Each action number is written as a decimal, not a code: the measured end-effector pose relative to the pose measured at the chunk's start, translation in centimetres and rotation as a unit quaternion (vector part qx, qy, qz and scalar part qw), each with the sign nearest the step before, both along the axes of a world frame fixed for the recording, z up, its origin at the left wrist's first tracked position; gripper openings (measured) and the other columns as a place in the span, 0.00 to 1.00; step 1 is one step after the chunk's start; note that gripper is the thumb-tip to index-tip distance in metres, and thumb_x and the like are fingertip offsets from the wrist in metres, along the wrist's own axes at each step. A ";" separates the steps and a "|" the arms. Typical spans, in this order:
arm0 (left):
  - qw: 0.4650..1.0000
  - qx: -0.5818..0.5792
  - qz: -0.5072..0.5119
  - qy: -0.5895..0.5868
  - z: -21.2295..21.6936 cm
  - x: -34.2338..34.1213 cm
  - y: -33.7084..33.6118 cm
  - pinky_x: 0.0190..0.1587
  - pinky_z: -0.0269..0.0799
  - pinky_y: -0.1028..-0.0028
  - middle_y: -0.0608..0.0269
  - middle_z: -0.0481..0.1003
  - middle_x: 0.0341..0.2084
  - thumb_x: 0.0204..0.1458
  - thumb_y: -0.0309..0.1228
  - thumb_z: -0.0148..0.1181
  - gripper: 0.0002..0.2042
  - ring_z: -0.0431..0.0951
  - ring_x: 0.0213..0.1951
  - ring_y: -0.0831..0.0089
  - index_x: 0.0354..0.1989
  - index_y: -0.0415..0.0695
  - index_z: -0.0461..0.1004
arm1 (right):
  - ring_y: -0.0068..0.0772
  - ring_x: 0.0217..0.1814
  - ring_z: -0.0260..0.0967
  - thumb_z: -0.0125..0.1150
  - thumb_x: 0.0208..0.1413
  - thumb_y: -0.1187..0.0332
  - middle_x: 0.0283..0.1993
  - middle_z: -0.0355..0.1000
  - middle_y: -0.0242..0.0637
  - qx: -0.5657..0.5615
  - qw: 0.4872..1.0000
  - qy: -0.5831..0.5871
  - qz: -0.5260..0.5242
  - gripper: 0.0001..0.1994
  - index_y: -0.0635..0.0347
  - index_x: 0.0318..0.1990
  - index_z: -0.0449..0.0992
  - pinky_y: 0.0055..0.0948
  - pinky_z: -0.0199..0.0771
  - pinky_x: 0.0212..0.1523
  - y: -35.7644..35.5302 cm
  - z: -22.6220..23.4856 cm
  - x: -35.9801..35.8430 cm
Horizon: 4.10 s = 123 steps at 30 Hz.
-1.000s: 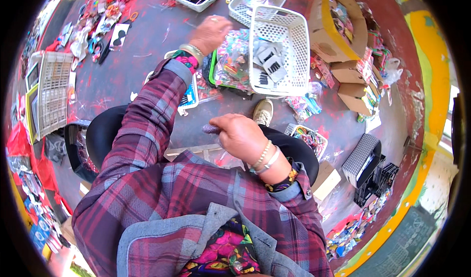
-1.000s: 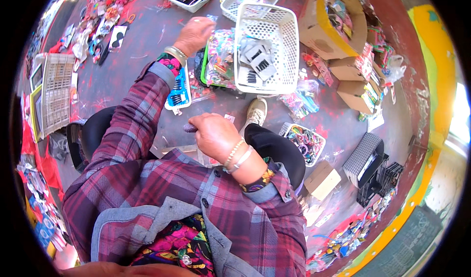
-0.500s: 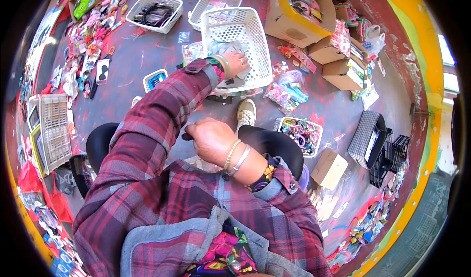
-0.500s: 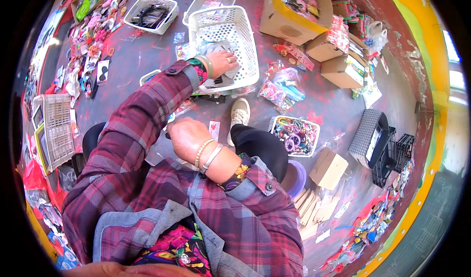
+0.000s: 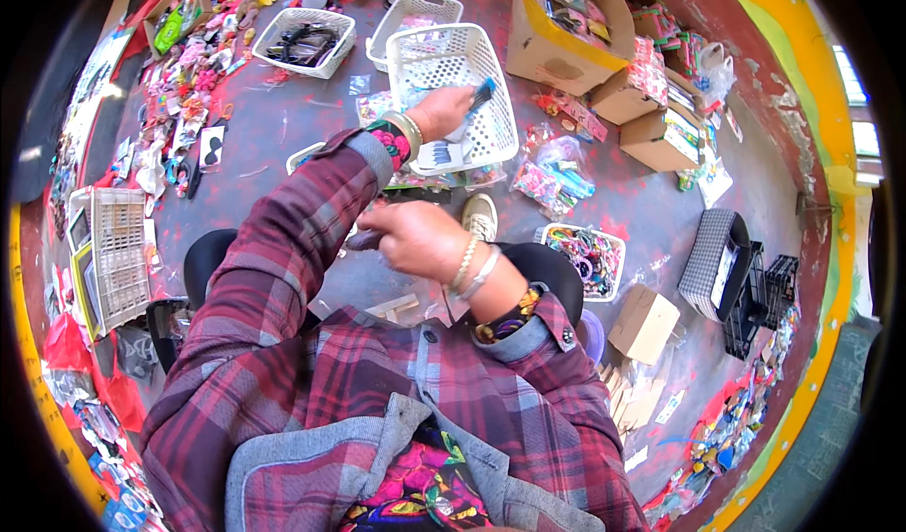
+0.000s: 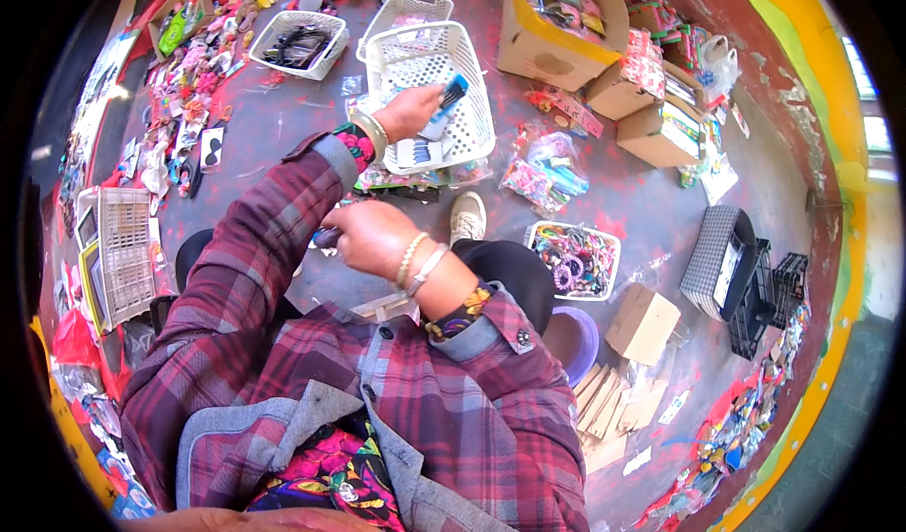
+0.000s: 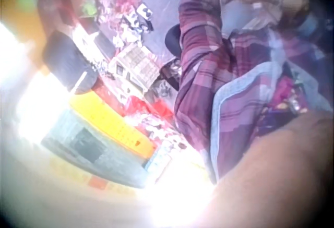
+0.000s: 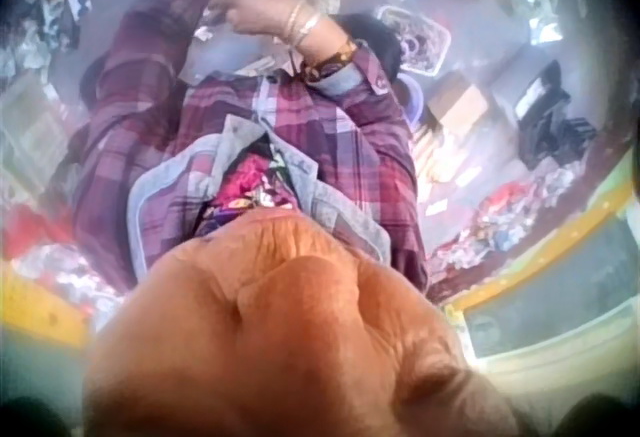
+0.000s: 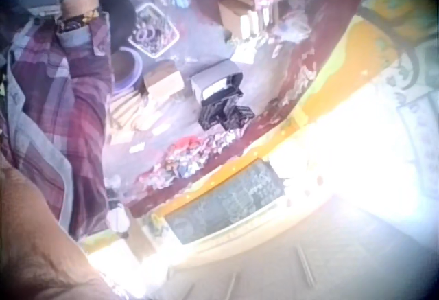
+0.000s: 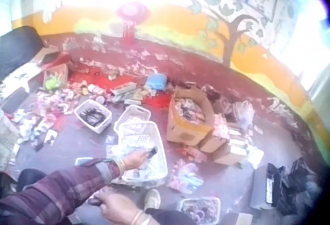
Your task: The person sits on the floor and wipes small blue plastic items with a purple cloth. They pick up each item from a white basket, wipe it, and place it into a clear plastic container. The person repeats this process for multiple items.
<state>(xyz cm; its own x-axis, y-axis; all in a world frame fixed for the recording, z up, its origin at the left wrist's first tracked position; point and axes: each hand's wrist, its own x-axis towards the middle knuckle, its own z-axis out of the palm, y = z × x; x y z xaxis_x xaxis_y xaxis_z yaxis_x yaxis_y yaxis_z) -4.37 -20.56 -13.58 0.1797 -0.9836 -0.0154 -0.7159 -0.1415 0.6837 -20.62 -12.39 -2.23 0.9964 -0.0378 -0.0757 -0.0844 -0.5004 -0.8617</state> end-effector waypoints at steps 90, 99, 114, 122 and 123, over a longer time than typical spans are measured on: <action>0.690 -0.109 0.433 0.570 1.8 9.9 28.2 0.39 0.72 0.72 0.58 0.72 0.36 0.50 0.22 0.51 0.08 0.74 0.38 0.69 0.39 0.37 0.67 | 0.15 0.36 0.64 0.48 0.52 0.78 0.41 0.70 0.31 0.296 0.914 -0.047 -0.274 0.16 0.69 0.50 0.70 0.15 0.65 0.35 0.5 -1.5 5.9; 0.805 0.120 0.571 0.106 -14.2 12.9 29.1 0.35 0.73 0.65 0.48 0.76 0.29 0.42 0.30 0.55 0.11 0.78 0.35 0.57 0.34 0.40 0.74 | 0.14 0.35 0.62 0.47 0.53 0.76 0.40 0.69 0.29 0.205 0.953 0.022 -0.222 0.17 0.68 0.51 0.70 0.14 0.62 0.36 2.0 0.4 5.9; 0.810 0.199 0.552 -0.022 -23.0 14.4 22.5 0.46 0.70 0.61 0.41 0.71 0.40 0.47 0.23 0.48 0.11 0.72 0.44 0.49 0.38 0.35 0.72 | 0.26 0.54 0.62 0.47 0.51 0.81 0.52 0.67 0.39 0.285 0.914 0.143 -0.250 0.17 0.69 0.51 0.69 0.23 0.60 0.54 1.0 -0.6 5.2; 0.733 0.154 0.659 0.067 -22.9 13.4 20.9 0.47 0.68 0.59 0.39 0.68 0.42 0.48 0.28 0.50 0.17 0.70 0.46 0.48 0.47 0.35 0.64 | 0.27 0.55 0.62 0.47 0.50 0.81 0.53 0.66 0.39 0.327 0.896 0.159 -0.254 0.18 0.69 0.51 0.69 0.24 0.59 0.56 0.8 -0.3 4.9; 0.733 0.118 0.668 0.053 -23.7 13.3 21.8 0.47 0.68 0.59 0.39 0.68 0.42 0.48 0.29 0.50 0.17 0.70 0.46 0.48 0.47 0.35 0.65 | 0.27 0.55 0.62 0.47 0.50 0.81 0.53 0.66 0.39 0.332 0.894 0.163 -0.251 0.18 0.69 0.51 0.69 0.24 0.59 0.56 0.8 -0.2 5.0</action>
<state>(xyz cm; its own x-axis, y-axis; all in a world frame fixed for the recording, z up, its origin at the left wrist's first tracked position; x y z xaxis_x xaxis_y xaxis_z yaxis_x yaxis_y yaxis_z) 8.93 1.23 -37.29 0.9651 0.1020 -0.2412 0.2258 -0.7908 0.5690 -15.62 -11.57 -2.45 0.7875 -0.3129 -0.5309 -0.4555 0.2847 -0.8435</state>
